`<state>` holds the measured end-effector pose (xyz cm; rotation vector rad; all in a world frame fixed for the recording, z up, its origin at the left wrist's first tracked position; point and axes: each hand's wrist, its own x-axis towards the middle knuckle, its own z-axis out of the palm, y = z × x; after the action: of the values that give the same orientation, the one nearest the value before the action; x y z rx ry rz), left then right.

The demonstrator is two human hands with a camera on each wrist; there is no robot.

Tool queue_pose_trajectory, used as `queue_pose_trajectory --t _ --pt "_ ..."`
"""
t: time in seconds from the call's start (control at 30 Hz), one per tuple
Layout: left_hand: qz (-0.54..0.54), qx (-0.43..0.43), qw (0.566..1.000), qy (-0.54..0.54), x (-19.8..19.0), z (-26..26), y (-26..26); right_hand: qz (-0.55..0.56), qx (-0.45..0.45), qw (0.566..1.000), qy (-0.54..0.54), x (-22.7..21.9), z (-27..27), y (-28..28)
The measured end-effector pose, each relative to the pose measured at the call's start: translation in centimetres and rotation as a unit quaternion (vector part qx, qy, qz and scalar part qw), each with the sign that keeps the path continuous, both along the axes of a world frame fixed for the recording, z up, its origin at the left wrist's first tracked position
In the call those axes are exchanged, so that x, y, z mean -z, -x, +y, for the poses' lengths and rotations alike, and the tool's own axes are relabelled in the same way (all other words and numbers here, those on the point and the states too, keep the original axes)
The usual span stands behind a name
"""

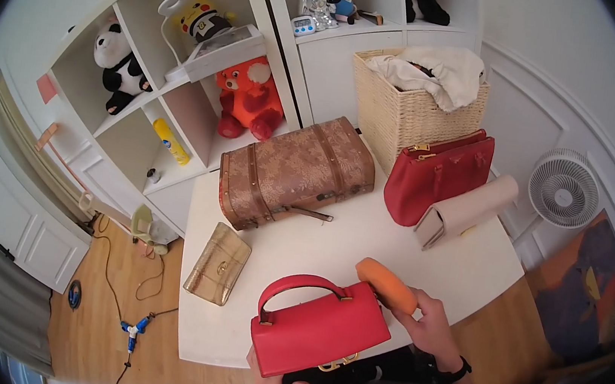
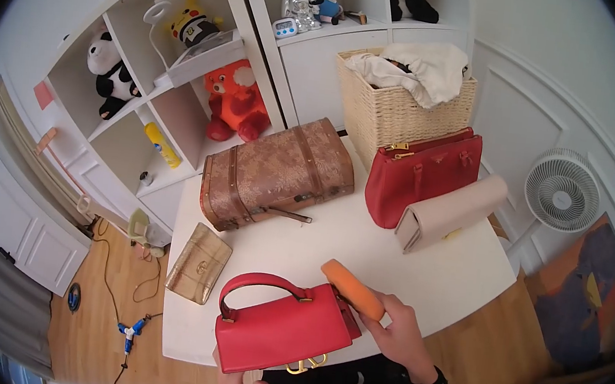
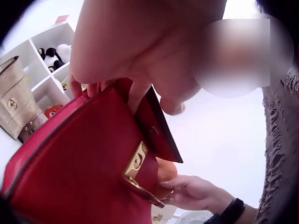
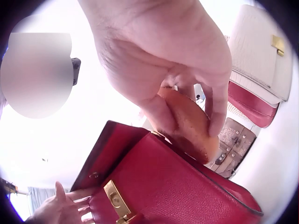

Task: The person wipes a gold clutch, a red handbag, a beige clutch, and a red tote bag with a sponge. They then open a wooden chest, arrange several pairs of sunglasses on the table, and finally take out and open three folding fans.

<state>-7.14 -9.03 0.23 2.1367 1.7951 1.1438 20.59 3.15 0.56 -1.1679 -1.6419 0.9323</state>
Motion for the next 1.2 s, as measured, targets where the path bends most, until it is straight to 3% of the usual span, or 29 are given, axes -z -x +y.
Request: queue_pose_trajectory --t 0.03,0.07,0.1,0.13,0.17,0.3,0.37,0.47,0.63,0.7,0.77,0.83,0.9,1.0,1.13,1.2 --pt "-0.068 -0.007 0.998 0.007 1.6 -0.4 0.5 -0.006 0.004 1.0 0.009 -0.5 0.0 0.6" --pt "-0.068 -0.008 0.998 0.011 1.7 -0.6 0.4 -0.011 0.007 1.0 0.02 -0.7 -0.2 1.0" --pt "-0.266 -0.03 0.961 0.07 1.9 -0.8 0.3 -0.011 0.005 1.0 0.022 -0.5 -0.3 1.2" --pt "-0.454 -0.049 0.881 0.121 2.0 -0.7 0.2 -0.054 0.008 0.998 0.021 -0.1 -0.1 1.3" --pt "-0.428 -0.041 0.899 0.089 0.5 0.0 -0.3 -0.097 0.012 0.995 0.02 0.2 -0.2 1.3" --pt "-0.451 -0.026 0.887 0.095 -1.6 0.9 -0.3 -0.125 0.015 0.991 0.048 0.6 -0.4 1.4" --pt "-0.529 -0.029 0.839 0.126 -1.7 1.1 0.4 -0.132 0.018 0.99 0.041 0.6 -0.4 1.4" --pt "-0.521 -0.029 0.834 0.178 -1.9 1.6 0.8 -0.114 0.011 0.993 0.013 1.4 -0.3 1.3" --pt "-0.514 -0.055 0.844 0.147 -1.2 1.6 0.9 -0.027 0.036 0.999 0.016 0.5 -1.0 1.7" --pt "-0.513 -0.146 0.829 0.168 -1.1 1.5 1.9 -0.007 0.036 0.999 0.006 0.2 -1.2 1.5" --pt "-0.497 -0.137 0.839 0.175 -0.5 1.4 3.1 0.009 0.03 1.0 -0.002 -0.1 -1.3 1.3" --pt "-0.48 -0.128 0.849 0.182 0.5 1.0 3.2 0.009 0.026 1.0 0.002 0.1 -1.3 1.1" --pt "-0.427 -0.149 0.877 0.163 -1.5 1.8 0.9 0.008 0.022 1.0 0.006 0.7 -1.4 0.9" --pt "-0.453 -0.161 0.87 0.11 0.6 1.5 1.0 0.0 0.023 1.0 0.004 1.4 -1.3 0.7" --pt "-0.485 -0.162 0.848 0.136 -1.8 1.7 0.4 -0.058 0.013 0.998 0.033 1.3 -1.2 0.8" --pt "-0.311 -0.161 0.915 0.202 -2.9 1.8 0.8 -0.07 0.007 0.997 0.036 1.2 -1.0 0.8"
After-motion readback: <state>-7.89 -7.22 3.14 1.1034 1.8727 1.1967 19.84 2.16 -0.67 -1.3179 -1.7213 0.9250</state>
